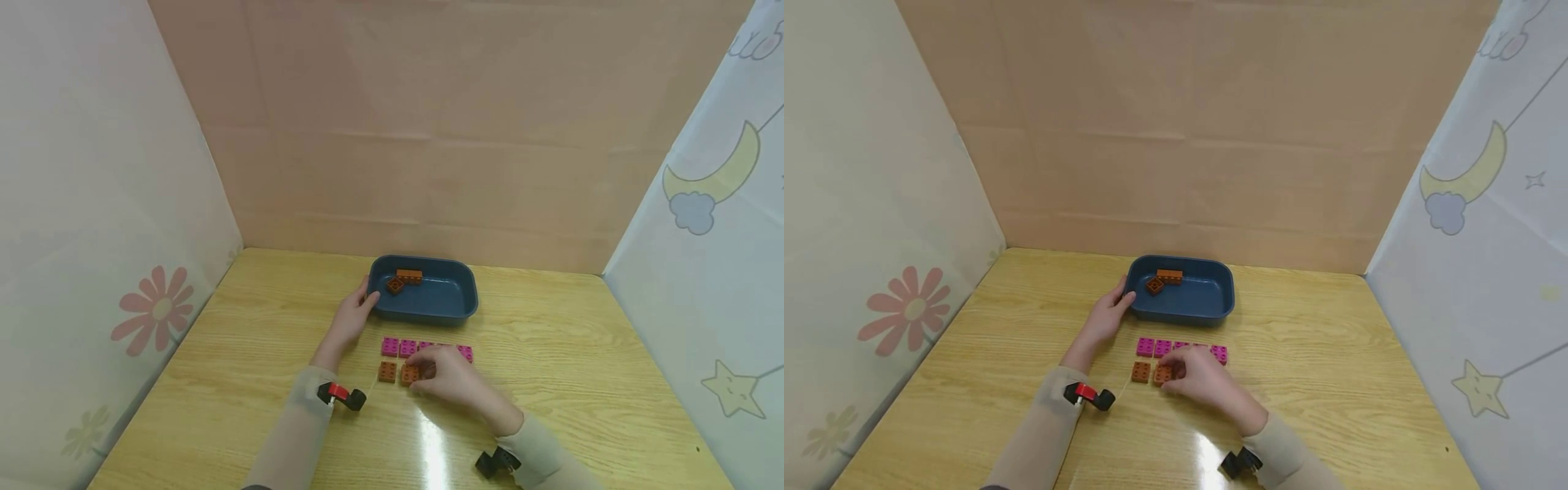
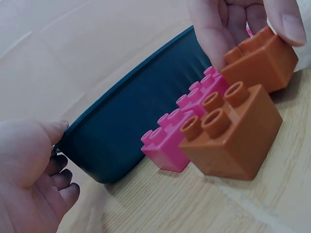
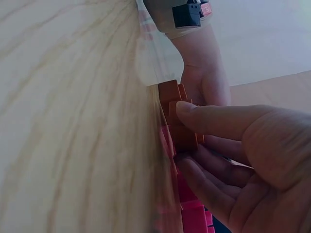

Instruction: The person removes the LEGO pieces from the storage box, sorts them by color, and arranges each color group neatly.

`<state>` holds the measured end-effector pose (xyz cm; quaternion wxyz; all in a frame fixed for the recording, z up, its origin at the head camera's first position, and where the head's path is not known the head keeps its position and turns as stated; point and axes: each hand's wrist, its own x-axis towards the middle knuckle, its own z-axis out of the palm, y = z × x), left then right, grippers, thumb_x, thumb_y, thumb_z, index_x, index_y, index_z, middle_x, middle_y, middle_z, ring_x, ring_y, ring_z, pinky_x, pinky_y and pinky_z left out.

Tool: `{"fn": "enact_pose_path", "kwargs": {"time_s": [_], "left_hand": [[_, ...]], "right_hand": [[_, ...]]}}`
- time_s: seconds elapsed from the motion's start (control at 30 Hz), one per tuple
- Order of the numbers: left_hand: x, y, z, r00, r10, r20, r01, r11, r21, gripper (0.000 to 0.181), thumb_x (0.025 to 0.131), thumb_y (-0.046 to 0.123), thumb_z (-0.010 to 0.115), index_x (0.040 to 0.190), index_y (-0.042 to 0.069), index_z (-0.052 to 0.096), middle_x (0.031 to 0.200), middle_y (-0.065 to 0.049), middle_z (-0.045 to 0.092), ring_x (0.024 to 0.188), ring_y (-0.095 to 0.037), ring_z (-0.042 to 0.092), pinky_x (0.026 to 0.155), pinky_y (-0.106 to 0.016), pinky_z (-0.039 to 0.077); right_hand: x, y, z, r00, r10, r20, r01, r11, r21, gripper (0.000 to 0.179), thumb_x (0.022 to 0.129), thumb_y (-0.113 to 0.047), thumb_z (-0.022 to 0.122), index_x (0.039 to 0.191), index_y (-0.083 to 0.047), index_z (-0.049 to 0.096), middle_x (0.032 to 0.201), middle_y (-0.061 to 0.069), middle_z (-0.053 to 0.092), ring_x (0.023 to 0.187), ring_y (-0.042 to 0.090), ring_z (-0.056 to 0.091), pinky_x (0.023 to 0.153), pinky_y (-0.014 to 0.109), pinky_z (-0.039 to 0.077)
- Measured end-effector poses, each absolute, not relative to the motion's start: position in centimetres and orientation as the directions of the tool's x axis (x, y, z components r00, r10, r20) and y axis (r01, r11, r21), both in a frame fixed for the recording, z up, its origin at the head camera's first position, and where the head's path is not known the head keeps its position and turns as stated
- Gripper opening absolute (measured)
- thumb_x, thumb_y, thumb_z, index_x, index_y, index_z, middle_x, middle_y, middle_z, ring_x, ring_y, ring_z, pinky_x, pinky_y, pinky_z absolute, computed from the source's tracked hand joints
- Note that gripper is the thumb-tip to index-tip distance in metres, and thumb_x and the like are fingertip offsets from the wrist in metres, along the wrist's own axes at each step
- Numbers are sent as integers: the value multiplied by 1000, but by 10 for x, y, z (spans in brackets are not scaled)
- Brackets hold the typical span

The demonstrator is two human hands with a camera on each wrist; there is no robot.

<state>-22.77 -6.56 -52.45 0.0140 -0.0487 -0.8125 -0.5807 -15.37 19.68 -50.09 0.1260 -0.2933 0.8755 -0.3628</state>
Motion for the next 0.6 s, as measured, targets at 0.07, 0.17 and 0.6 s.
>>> {"fn": "enact_pose_path", "kwargs": {"time_s": [0.07,0.17,0.6], "left_hand": [[-228,-66,-525,-994,64,85,101,324,941,69,115,40,52,171,9,25,175,-8,25,158,-34,29,128,-51,29],[-230,-66,-527,-993,65,93,110,325,939,70,115,40,52,171,8,25,175,-8,24,159,-34,28,128,-52,28],[-229,-67,-526,-993,69,97,115,333,936,69,115,40,51,171,11,25,175,-8,25,158,-34,31,127,-50,30]], "right_hand": [[-153,196,-502,-797,-604,-3,-428,568,-703,37,84,-15,92,119,-12,80,111,-3,77,91,8,72,81,28,62],[-153,195,-502,-795,-606,11,-442,568,-694,37,84,-14,93,118,-11,80,111,-3,77,90,8,72,81,27,62],[-151,192,-504,-794,-606,44,-473,572,-670,36,85,-15,92,118,-9,80,110,1,78,88,7,72,78,26,61]]}}
